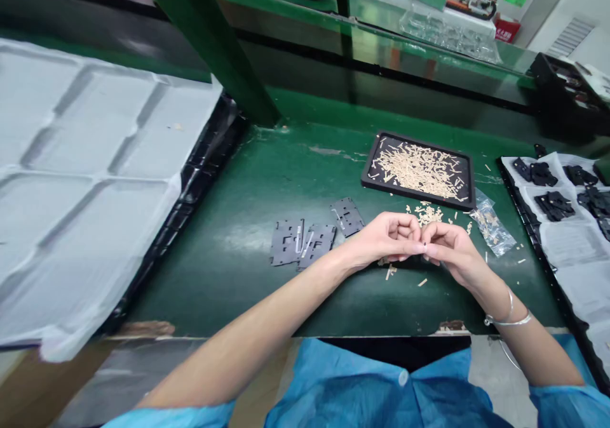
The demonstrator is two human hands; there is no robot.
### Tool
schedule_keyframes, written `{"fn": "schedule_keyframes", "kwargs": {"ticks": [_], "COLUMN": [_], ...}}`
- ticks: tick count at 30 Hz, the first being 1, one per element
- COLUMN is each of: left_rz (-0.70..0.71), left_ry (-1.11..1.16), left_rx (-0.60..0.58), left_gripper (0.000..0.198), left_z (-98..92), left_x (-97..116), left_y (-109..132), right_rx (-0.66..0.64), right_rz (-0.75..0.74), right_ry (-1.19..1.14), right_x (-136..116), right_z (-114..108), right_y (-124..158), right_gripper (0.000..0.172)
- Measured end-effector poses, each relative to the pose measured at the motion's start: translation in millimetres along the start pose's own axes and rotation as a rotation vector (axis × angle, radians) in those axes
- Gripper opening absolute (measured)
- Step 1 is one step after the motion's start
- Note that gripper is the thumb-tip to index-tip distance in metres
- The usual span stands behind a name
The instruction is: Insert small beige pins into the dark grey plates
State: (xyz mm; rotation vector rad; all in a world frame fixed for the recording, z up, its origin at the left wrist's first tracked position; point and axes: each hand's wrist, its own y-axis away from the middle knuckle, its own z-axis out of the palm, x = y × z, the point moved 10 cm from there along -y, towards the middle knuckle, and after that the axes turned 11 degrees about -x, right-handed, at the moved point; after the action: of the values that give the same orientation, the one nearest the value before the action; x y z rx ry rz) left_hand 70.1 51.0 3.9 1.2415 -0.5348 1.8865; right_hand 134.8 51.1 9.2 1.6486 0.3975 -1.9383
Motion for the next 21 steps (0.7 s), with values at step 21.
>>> {"fn": "schedule_keyframes", "kwargs": {"ticks": [21], "left_rz": [-0.717], "left_ry": [-1.714], "left_rx": [0.504], "left_gripper": [0.042], "left_z": [-74.3], "left_x": [57], "left_y": [63], "right_rx": [0.075], "right_rz": [0.000], "right_ry": [-0.066], "right_x": [0], "right_z": [-18], "right_y": [-1], "right_gripper": [0.023]}}
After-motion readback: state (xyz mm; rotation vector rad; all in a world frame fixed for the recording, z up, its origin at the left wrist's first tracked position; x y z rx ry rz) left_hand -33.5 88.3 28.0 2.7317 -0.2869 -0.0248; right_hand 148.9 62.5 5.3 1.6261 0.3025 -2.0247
